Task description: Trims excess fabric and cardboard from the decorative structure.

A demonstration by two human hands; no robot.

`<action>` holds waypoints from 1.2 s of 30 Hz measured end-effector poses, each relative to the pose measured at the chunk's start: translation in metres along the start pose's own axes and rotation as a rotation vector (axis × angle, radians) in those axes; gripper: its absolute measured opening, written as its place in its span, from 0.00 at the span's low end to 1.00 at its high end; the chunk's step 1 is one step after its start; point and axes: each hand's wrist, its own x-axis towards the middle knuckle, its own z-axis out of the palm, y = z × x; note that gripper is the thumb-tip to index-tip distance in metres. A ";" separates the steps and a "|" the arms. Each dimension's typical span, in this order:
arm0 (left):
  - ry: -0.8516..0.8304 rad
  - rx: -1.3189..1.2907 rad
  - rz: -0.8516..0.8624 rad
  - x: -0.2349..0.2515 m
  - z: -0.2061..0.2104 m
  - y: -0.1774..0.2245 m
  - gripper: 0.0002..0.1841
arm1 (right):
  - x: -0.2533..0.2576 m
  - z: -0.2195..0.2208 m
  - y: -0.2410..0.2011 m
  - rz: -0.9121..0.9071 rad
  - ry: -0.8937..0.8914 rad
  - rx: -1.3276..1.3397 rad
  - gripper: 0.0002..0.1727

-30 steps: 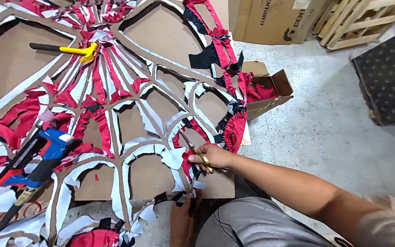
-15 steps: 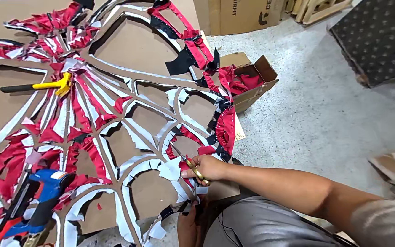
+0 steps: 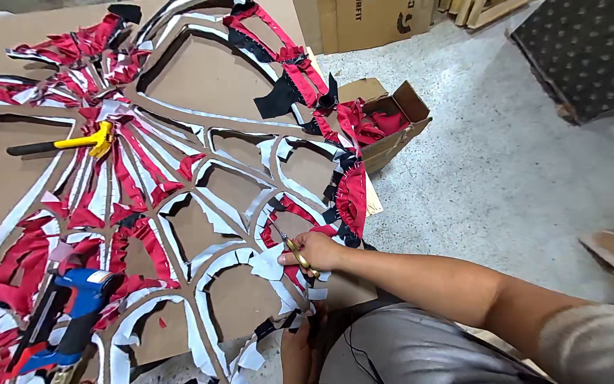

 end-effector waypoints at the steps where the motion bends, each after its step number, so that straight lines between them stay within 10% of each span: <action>1: 0.002 0.012 0.001 0.000 0.000 0.000 0.12 | -0.001 0.001 0.001 -0.004 0.012 -0.016 0.32; 29: 0.052 0.006 0.010 0.000 0.001 -0.004 0.11 | -0.002 -0.079 0.015 -0.034 0.041 -0.139 0.30; 36: 0.019 -0.085 0.019 -0.002 0.002 -0.012 0.13 | -0.082 -0.100 0.031 -0.067 -0.012 -0.073 0.24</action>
